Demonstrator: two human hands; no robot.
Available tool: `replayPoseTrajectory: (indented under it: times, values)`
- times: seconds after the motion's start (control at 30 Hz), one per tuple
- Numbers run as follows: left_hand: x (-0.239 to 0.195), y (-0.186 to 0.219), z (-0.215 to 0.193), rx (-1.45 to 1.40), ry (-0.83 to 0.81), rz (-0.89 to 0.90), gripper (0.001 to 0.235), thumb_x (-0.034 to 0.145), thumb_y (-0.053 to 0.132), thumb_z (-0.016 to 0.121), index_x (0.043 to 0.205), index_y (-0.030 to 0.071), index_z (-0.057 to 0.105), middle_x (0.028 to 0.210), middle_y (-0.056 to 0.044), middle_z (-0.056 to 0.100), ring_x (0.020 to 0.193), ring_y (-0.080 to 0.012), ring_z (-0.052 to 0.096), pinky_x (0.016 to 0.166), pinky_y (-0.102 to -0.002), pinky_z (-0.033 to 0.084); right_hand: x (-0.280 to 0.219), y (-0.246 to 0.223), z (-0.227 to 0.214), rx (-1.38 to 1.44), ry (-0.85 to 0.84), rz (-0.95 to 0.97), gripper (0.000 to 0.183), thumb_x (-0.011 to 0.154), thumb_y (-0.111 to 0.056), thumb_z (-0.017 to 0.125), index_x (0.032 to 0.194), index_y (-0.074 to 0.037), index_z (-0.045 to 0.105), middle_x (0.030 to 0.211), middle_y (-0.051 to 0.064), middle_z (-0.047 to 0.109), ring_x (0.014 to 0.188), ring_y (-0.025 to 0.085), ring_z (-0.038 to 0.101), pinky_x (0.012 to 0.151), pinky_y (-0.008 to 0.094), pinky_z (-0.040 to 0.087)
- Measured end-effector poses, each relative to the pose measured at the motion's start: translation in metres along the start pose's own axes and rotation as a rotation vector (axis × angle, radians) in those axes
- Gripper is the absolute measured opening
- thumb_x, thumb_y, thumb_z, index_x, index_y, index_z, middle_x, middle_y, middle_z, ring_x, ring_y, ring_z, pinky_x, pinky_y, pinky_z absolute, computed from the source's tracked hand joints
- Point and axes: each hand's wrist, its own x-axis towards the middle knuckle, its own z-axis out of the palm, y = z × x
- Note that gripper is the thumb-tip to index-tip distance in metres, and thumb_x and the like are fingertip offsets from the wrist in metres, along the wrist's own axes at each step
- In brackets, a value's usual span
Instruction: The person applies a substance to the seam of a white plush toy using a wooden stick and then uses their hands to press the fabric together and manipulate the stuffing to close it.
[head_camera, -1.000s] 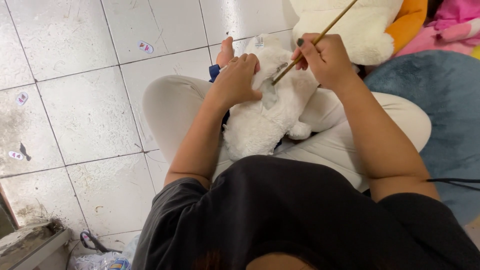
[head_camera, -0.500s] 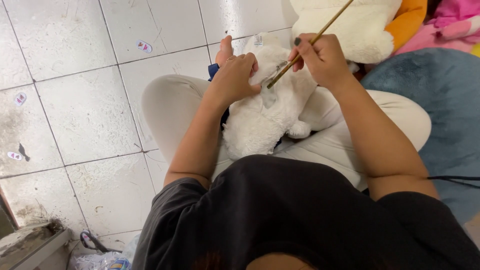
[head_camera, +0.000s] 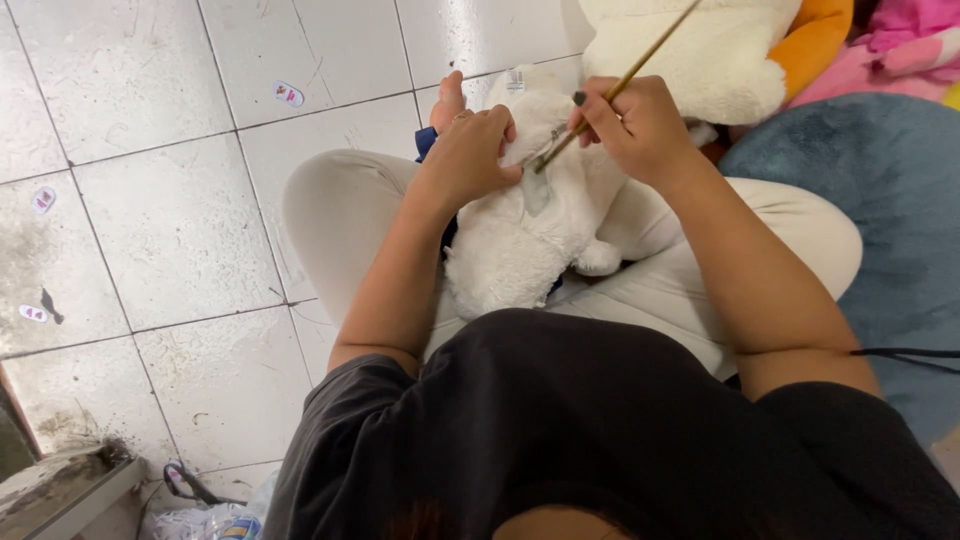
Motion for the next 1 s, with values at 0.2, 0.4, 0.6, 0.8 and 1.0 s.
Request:
replayPoseTrajectory:
  times: [0.2,0.4,0.6,0.8,1.0]
  values:
    - [0.007,-0.017,0.013,0.048,0.05,0.118,0.041,0.069,0.022,0.088,0.098,0.01,0.061,0.083,-0.01,0.065,0.089,-0.0346,0.065,0.078,-0.047,0.056,0.004,-0.001,0.049,-0.382,-0.334,-0.018,0.044,0.111,-0.038,0.041,0.091,-0.005,0.063,0.076,0.026,0.069,0.079,0.05,0.068,0.076,0.06,0.053]
    - [-0.024,0.03,-0.025,-0.325,0.086,0.476,0.078,0.075,0.016,0.091,0.137,0.0,0.047,0.122,-0.028,0.046,0.102,-0.0433,0.06,0.09,-0.057,0.055,0.004,0.03,0.053,-0.432,-0.334,0.068,0.041,0.111,-0.035,0.034,0.103,-0.004,0.058,0.085,0.032,0.069,0.088,0.058,0.066,0.077,0.068,0.05]
    - [0.008,0.013,0.018,-0.41,0.275,0.632,0.018,0.103,0.015,0.058,0.092,0.003,0.064,0.091,-0.013,0.057,0.077,-0.0319,0.063,0.07,-0.039,0.056,-0.029,-0.022,0.056,-0.547,-0.067,-0.005,0.041,0.096,-0.025,0.053,0.12,0.009,0.056,0.106,0.025,0.059,0.097,0.048,0.066,0.081,0.052,0.057]
    - [-0.014,0.024,-0.008,-0.373,0.558,0.604,0.025,0.108,0.021,0.05,0.094,0.01,0.067,0.087,-0.007,0.057,0.075,-0.0224,0.062,0.069,-0.033,0.053,-0.176,-0.002,0.038,-0.37,0.323,-0.119,0.013,0.095,-0.03,0.072,0.087,-0.02,0.073,0.067,-0.005,0.059,0.064,0.019,0.06,0.061,0.033,0.049]
    - [0.004,0.026,0.028,-0.071,0.225,0.394,0.04,0.109,0.027,0.044,0.084,0.005,0.065,0.083,-0.014,0.061,0.074,-0.0325,0.07,0.071,-0.041,0.058,-0.312,-0.069,-0.01,0.007,0.595,-0.068,0.048,0.102,-0.057,0.044,0.069,-0.022,0.044,0.059,-0.016,0.034,0.059,0.002,0.028,0.057,0.021,0.03]
